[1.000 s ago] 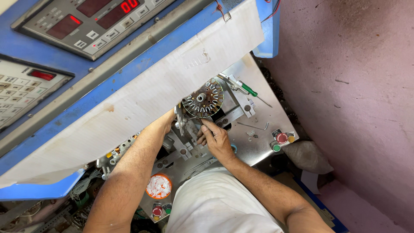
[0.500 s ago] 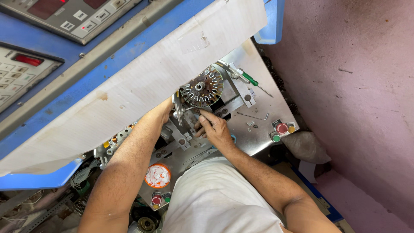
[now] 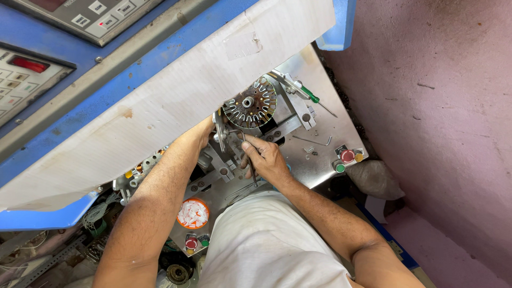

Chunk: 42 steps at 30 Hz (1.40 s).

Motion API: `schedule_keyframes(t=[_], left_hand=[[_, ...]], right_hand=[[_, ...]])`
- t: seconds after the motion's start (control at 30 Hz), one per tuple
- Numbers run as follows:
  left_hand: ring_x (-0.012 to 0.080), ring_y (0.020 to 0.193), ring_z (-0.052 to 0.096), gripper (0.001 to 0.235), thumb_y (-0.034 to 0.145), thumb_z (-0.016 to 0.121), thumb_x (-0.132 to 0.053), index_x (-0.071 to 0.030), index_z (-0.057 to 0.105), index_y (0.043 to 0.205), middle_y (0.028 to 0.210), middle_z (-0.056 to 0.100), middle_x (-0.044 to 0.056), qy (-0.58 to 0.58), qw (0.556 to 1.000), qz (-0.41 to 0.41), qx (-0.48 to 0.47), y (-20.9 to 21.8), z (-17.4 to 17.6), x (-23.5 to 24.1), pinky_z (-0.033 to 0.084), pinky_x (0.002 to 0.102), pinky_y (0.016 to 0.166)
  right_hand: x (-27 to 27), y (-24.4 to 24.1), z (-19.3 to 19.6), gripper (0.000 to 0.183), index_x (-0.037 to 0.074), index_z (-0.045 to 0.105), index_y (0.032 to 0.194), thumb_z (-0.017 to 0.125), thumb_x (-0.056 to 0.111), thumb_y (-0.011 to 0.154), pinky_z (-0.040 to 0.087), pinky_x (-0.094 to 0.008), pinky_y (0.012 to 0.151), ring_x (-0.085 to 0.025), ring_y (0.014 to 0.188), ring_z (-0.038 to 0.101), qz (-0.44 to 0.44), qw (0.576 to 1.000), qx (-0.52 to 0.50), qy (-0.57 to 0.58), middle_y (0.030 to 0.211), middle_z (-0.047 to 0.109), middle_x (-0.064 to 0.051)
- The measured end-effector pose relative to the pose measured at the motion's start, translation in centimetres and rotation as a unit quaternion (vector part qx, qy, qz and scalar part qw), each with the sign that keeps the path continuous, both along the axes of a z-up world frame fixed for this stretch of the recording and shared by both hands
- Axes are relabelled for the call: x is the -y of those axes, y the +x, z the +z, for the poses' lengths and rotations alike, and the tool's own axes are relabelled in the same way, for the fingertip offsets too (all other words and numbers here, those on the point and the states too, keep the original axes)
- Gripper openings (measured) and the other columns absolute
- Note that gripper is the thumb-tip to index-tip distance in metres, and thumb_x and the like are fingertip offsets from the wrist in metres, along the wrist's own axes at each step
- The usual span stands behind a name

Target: The person operates an industrial winding machine to prepare fan stators, adjusting the metal components by hand and using a tool to secure the wiring while interacting with a digital control panel.

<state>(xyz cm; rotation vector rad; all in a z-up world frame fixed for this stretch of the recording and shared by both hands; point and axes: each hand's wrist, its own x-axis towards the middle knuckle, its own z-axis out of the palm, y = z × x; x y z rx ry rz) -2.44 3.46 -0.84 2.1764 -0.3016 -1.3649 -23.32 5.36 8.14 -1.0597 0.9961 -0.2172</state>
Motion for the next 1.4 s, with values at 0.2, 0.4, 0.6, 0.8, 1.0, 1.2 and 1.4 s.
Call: schedule_keyframes(t=[0.2, 0.4, 0.6, 0.8, 1.0, 1.2, 1.4], left_hand=[[0.0321, 0.151, 0.028, 0.081, 0.091, 0.057, -0.059, -0.013, 0.038, 0.155, 0.162, 0.034, 0.016, -0.002, 1.000, 0.004, -0.001, -0.1, -0.1, -0.3, 0.027, 0.059, 0.118], [0.0320, 0.151, 0.028, 0.081, 0.091, 0.057, -0.059, -0.013, 0.039, 0.155, 0.162, 0.035, 0.016, -0.007, 1.000, 0.004, -0.001, -0.1, -0.4, -0.1, 0.027, 0.058, 0.118], [0.0319, 0.151, 0.028, 0.081, 0.091, 0.058, -0.059, -0.013, 0.039, 0.155, 0.162, 0.035, 0.016, -0.007, 1.000, 0.008, 0.000, 0.3, -0.8, -0.8, 0.027, 0.058, 0.118], [0.0314, 0.151, 0.028, 0.080, 0.091, 0.059, -0.059, -0.012, 0.042, 0.154, 0.161, 0.036, 0.016, -0.016, 1.000, 0.008, 0.011, 0.5, -0.1, -1.0, 0.026, 0.056, 0.119], [0.0280, 0.145, 0.038, 0.073, 0.091, 0.055, -0.058, -0.013, 0.051, 0.148, 0.154, 0.047, 0.013, 0.006, 0.999, -0.050, -0.017, 0.6, 1.5, -0.4, 0.031, 0.051, 0.115], [0.0208, 0.104, 0.058, 0.058, 0.090, 0.057, -0.053, -0.016, 0.066, 0.134, 0.121, 0.069, 0.006, 0.013, 0.994, -0.046, -0.094, 0.3, 2.2, 0.3, 0.042, 0.042, 0.097], [0.0242, 0.118, 0.050, 0.064, 0.093, 0.053, -0.056, -0.014, 0.061, 0.140, 0.134, 0.061, 0.010, 0.022, 0.996, -0.049, -0.069, 0.5, 1.7, -0.3, 0.037, 0.047, 0.104]], right_hand=[[0.7, 0.6, -0.3, 0.043, -0.001, 0.055, 0.138, 0.047, 0.027, 0.106, 0.042, -0.024, 0.032, -0.017, 0.041, 0.064, -0.046, 0.974, 0.073, 0.208, 0.065, 0.068, -0.014], [1.4, 1.0, -0.5, 0.043, -0.004, 0.054, 0.139, 0.046, 0.023, 0.107, 0.045, -0.025, 0.034, -0.018, 0.046, 0.066, -0.117, 0.927, 0.114, 0.337, 0.075, 0.072, -0.020], [2.1, 1.6, -0.1, 0.042, -0.001, 0.056, 0.139, 0.043, 0.024, 0.108, 0.047, -0.025, 0.038, -0.015, 0.053, 0.068, -0.114, 0.914, 0.119, 0.370, 0.090, 0.077, -0.022], [2.6, 2.2, 0.2, 0.037, -0.002, 0.060, 0.130, 0.044, 0.022, 0.108, 0.047, -0.027, 0.042, -0.014, 0.055, 0.067, -0.109, 0.913, 0.105, 0.378, 0.097, 0.077, -0.025], [2.5, 2.0, 0.2, 0.027, 0.002, 0.058, 0.125, 0.048, 0.022, 0.109, 0.046, -0.026, 0.042, -0.016, 0.057, 0.069, -0.118, 0.907, 0.119, 0.386, 0.101, 0.077, -0.026], [1.3, 1.1, 1.0, 0.038, 0.005, 0.059, 0.134, 0.048, 0.027, 0.106, 0.046, -0.026, 0.035, -0.016, 0.051, 0.068, -0.126, 0.919, 0.133, 0.350, 0.090, 0.076, -0.022], [-0.4, 1.6, 0.5, 0.039, 0.003, 0.056, 0.135, 0.049, 0.028, 0.105, 0.046, -0.028, 0.032, -0.019, 0.045, 0.066, -0.179, 0.924, 0.129, 0.313, 0.081, 0.074, -0.023]])
